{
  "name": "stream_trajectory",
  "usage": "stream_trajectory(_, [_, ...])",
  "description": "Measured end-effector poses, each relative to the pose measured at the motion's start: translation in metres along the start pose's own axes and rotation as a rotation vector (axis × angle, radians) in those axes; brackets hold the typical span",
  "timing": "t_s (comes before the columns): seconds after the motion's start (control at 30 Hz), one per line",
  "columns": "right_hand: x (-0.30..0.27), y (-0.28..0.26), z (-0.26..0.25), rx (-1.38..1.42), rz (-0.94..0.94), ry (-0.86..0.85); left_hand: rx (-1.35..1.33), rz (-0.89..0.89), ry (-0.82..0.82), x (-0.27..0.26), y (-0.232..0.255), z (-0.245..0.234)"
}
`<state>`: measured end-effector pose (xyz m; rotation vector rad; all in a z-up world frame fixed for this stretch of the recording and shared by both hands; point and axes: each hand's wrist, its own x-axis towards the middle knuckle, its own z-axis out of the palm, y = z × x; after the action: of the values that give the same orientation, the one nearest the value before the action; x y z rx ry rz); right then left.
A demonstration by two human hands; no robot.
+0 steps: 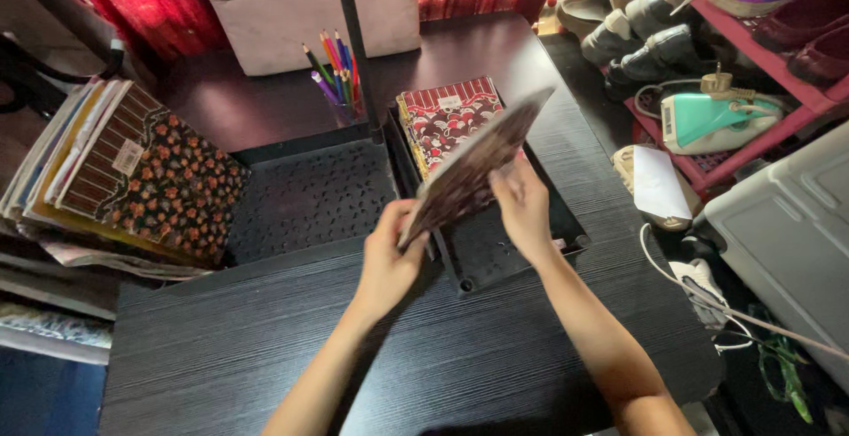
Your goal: The person picks up books one at a time from a stack on a desk and places them into a vertical book holder. The person handles several different books, including children's storybooks and patterned notebooks, moving them from a horizontal pile to a vertical arrangement.
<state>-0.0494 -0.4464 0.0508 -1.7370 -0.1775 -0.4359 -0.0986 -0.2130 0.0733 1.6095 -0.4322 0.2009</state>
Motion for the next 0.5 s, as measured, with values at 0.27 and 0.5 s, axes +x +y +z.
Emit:
stream_trajectory(0.27, [-0.111,-0.004,0.077,0.263,-0.114,-0.131,0.017,-0.149,0.343,-0.107,-0.017,-0.077])
stream_trajectory(0.5, [-0.148,0.034,0.112,0.319,-0.136,-0.316,0.176,-0.252,0.302,-0.180,-0.082,-0.091])
